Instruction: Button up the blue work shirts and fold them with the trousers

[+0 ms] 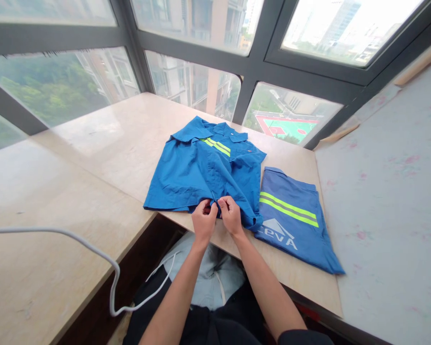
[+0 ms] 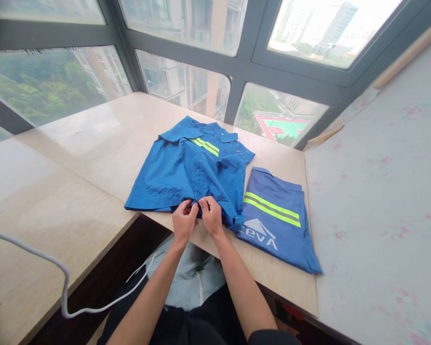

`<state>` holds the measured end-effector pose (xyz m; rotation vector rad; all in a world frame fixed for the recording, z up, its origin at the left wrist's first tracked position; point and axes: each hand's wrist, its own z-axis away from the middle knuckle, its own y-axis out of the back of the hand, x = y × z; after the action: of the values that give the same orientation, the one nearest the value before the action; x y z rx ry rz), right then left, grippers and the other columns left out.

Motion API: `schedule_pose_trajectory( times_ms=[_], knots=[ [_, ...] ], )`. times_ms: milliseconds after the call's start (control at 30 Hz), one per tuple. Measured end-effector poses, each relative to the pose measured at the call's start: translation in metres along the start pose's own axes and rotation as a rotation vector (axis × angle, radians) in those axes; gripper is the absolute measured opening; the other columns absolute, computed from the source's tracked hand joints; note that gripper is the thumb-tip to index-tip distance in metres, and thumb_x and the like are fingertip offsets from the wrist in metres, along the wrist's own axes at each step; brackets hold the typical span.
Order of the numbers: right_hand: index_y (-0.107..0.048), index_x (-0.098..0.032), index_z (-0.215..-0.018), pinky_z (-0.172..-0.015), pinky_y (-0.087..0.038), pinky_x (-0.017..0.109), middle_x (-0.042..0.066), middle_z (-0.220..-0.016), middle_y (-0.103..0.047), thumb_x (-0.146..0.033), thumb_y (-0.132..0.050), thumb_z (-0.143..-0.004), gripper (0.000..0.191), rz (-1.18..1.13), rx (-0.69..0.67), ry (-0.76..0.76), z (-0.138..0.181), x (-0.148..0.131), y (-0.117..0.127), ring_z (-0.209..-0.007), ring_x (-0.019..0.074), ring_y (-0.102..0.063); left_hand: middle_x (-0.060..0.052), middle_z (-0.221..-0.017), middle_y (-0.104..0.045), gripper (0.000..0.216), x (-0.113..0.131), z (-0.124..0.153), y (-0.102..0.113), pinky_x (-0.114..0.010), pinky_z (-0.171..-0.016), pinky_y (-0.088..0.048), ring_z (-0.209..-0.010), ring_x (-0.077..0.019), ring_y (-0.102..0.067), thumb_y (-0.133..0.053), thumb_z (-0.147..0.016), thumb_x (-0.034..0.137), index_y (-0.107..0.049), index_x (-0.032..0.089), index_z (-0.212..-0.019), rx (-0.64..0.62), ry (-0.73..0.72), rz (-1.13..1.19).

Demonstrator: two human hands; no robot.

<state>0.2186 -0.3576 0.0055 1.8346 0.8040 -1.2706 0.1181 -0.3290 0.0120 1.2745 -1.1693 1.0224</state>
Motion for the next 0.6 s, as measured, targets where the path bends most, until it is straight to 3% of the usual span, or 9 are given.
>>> schedule_pose_trajectory(
  times_ms=[233, 433, 600],
  knots=[
    [-0.055, -0.021, -0.082, -0.061, -0.044, 0.026, 0.003, -0.078, -0.06, -0.049, -0.045, -0.096, 0.033, 0.045, -0.069, 0.04, 0.002, -0.003, -0.001, -0.072, 0.0167, -0.056, -0.003, -0.079, -0.068, 0.018, -0.007, 0.003, 0.002, -0.024, -0.061, -0.051, -0.063, -0.012, -0.059, -0.06, -0.082, 0.031, -0.071, 0.017, -0.082, 0.096, -0.124, 0.032],
    [-0.054, -0.021, -0.082, -0.057, -0.042, 0.026, 0.0, -0.073, -0.056, -0.05, -0.045, -0.096, 0.033, 0.032, -0.063, -0.005, 0.002, -0.003, -0.001, -0.061, 0.014, -0.052, -0.002, -0.068, -0.068, 0.024, -0.005, 0.005, 0.002, -0.023, -0.048, -0.05, -0.052, -0.0122, -0.06, -0.059, -0.082, 0.035, -0.072, 0.017, -0.09, 0.018, 0.06, 0.118],
    [-0.051, -0.022, -0.081, -0.053, -0.041, 0.026, -0.003, -0.067, -0.051, -0.057, -0.044, -0.094, 0.038, -0.016, -0.077, -0.054, 0.001, -0.005, -0.001, -0.052, 0.0119, -0.048, 0.001, -0.058, -0.064, 0.02, 0.006, 0.003, 0.002, -0.021, -0.04, -0.048, -0.044, -0.0121, -0.058, -0.058, -0.08, 0.034, -0.07, 0.017, -0.08, -0.001, 0.22, 0.167]
  ],
)
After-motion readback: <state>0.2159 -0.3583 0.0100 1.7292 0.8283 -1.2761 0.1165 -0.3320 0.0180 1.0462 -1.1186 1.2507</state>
